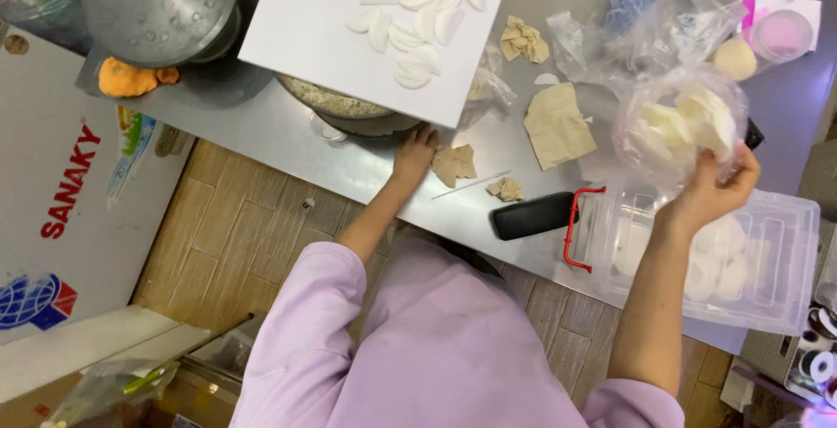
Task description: The person packs circular white decorations into plastic containers, wipes down a stainless steel work surface with a cloth, and places packaged cakes into a chest freezer.
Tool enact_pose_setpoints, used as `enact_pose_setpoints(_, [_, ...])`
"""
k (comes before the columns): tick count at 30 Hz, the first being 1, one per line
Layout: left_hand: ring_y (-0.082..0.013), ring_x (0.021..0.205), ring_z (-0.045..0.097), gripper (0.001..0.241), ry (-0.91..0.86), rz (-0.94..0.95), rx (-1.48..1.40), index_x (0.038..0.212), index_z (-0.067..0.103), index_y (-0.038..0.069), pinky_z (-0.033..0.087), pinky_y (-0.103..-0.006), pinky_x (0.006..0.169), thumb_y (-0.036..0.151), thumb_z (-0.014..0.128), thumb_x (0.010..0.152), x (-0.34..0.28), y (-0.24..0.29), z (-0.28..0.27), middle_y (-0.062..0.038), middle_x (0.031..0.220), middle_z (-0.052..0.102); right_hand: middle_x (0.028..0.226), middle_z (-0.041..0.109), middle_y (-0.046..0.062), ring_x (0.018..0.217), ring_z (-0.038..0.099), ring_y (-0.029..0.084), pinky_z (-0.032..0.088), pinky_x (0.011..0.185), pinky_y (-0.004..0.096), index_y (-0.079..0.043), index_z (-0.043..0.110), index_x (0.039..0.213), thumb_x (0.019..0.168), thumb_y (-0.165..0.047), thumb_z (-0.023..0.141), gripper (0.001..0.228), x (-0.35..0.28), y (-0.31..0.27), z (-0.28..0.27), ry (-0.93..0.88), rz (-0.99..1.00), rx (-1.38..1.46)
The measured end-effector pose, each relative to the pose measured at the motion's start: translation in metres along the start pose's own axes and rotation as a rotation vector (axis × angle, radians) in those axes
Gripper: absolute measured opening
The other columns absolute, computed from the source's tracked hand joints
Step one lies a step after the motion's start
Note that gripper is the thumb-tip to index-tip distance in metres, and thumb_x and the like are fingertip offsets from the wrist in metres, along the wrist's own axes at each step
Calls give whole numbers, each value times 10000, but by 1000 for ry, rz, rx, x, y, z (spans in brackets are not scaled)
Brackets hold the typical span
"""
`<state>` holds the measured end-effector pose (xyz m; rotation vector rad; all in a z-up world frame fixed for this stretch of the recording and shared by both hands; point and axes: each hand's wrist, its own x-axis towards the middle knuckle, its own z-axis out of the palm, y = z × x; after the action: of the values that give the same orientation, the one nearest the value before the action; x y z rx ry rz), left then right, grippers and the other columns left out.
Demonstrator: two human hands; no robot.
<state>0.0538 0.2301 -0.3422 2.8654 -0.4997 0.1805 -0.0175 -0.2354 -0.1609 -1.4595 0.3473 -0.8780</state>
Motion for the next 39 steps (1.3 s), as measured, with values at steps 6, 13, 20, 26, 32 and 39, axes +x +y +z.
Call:
enact_pose_setpoints(6, [-377, 864, 725, 268, -137, -86, -5, 1218, 683, 110, 575, -510, 711, 139, 572, 976, 11, -30, -18, -124, 1195, 700, 1342, 600, 114, 1253, 615, 222, 535, 1134, 363, 1, 550, 1371, 1019, 115, 649, 383, -33, -37, -88, 152, 15, 109])
enact_pose_setpoints(13, [-310, 902, 715, 96, 286, 162, -534, 998, 688, 70, 581, -415, 808, 155, 678, 953, 26, 105, -107, -107, 1035, 721, 1377, 613, 118, 1261, 631, 221, 542, 1129, 360, -9, 532, 1383, 996, 86, 615, 407, -101, -97, -142, 333, 79, 19])
enact_pose_setpoints(20, [-270, 809, 715, 167, 152, -205, -888, 959, 658, 57, 556, -387, 762, 187, 743, 900, 189, 154, -44, -102, 876, 732, 1284, 634, 95, 1188, 639, 201, 553, 1095, 363, -26, 585, 1290, 994, 88, 650, 324, -129, -117, -138, 421, 114, 0])
enact_pose_setpoints(26, [-355, 973, 685, 412, -49, -152, -551, 1095, 701, 85, 537, -463, 815, 107, 807, 698, 258, 153, 18, -154, 992, 722, 1223, 656, 76, 1126, 663, 178, 572, 1046, 341, -43, 589, 1240, 991, 76, 656, 283, -138, -132, -125, 423, 175, 15])
enact_pose_setpoints(32, [-419, 1052, 650, 321, -136, -166, -304, 967, 731, 27, 543, -480, 836, 177, 849, 709, 255, 173, 46, -214, 1147, 658, 1225, 675, 82, 1123, 667, 178, 565, 1017, 330, -45, 593, 1227, 967, 85, 667, 300, -151, -125, -134, 487, 203, -66])
enact_pose_setpoints(39, [-384, 1053, 685, 307, -165, -171, -438, 1065, 724, 67, 535, -479, 885, 155, 785, 777, 254, 164, 53, -179, 1080, 737, 1225, 662, 64, 1113, 645, 160, 538, 990, 304, -60, 604, 1240, 968, 91, 691, 323, -148, -116, -131, 483, 196, -6])
